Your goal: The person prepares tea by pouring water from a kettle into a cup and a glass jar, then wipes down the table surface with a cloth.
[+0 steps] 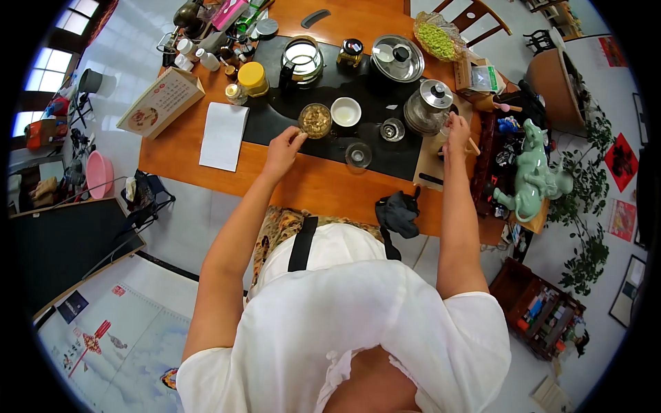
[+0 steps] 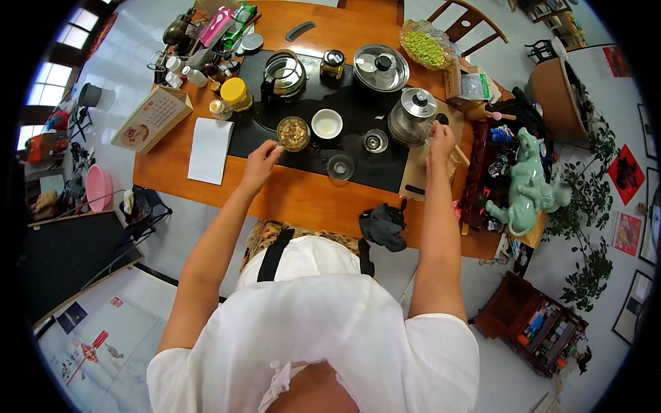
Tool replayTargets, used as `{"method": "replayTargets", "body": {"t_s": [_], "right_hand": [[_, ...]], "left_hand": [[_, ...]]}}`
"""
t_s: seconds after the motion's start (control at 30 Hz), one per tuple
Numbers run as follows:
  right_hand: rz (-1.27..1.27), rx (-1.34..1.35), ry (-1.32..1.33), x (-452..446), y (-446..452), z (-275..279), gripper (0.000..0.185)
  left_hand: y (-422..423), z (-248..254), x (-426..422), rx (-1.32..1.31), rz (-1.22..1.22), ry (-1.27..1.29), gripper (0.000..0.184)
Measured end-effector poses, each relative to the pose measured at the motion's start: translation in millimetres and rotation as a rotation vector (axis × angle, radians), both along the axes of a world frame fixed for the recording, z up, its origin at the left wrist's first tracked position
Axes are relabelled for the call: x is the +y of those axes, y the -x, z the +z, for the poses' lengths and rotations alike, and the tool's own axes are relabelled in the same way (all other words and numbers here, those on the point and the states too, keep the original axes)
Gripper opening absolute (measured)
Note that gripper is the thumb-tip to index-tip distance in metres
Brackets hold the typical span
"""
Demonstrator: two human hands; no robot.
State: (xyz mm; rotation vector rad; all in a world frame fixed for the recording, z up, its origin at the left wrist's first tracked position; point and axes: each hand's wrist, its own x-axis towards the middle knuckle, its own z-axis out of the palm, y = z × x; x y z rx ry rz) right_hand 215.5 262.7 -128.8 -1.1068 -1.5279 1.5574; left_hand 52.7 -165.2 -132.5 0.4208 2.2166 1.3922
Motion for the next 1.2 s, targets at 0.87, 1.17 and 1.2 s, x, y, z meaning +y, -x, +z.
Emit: {"method": "replayTargets", "body": {"t_s": [0.87,1.17,1.2], "right_hand": [[0.508,-0.829,-0.538,-205,-20,-27,0.040],[0.169,-0.674,0.286,-230,-1,-78,0.034],[0.131,-0.552,0.409,-233,-1,-75,0.032]], "left_hand": [[23,-25,-33,-0.036,-0.075,-0.038,0.022],[31,-18,-45,-0.041,-0.217,-0.032,0.023],[33,-23,-47,-0.049,-0.224,-0.034,0.023]]}}
